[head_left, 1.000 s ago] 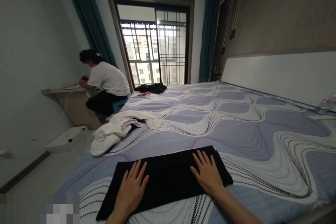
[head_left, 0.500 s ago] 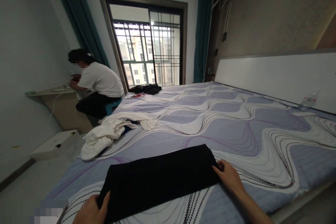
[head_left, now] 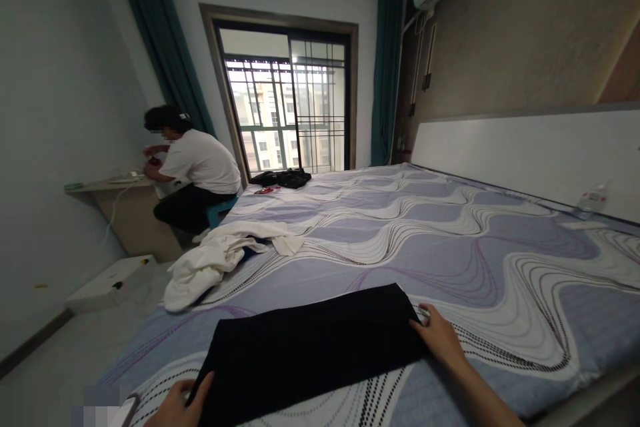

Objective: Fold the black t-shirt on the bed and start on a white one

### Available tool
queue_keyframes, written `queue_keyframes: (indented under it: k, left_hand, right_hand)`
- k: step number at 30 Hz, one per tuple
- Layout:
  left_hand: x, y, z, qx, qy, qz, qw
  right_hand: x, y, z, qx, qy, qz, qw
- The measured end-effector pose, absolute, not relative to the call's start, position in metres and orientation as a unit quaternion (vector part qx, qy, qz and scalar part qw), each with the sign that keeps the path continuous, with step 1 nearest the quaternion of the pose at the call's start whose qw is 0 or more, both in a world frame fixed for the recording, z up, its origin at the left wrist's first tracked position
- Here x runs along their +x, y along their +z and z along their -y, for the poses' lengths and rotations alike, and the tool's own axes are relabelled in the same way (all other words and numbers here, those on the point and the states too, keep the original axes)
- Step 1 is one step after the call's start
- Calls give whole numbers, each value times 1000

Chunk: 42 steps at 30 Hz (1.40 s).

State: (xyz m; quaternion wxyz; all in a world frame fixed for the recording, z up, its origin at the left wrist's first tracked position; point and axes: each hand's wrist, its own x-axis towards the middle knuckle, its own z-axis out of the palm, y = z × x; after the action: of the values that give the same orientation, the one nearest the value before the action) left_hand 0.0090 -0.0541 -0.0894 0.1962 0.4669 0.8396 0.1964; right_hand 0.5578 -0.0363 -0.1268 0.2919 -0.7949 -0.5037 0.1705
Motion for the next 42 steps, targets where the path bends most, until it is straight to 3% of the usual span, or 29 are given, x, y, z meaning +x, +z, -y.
queue_keyframes:
  k: [5,12,18,24,30,36,42]
  left_hand:
    - [20,-77,47,494,221,-778,320]
    - [19,-90,69,459,293,-761,353]
    - [28,-68,76,504,257,-821,76]
    - [52,-55,37,484,196,-808,272]
    - [58,-71,19,410,357,-755,367]
    - [65,-81,26,170,535,-606,564]
    - [58,-78,26,124,566,-548,603]
  right_hand:
    - [546,-122,24,-768,210,533,286]
    - [548,-124,36,-738,250,543,313]
    - [547,-115,47,-789,76,510,333]
    - [534,-100,19,-758,331,462,319]
    - [529,-110,7,-666,469,401,419]
    - [524,-118,1,-602,530,341,491]
    - [523,-117,-7,-577,562,302,509]
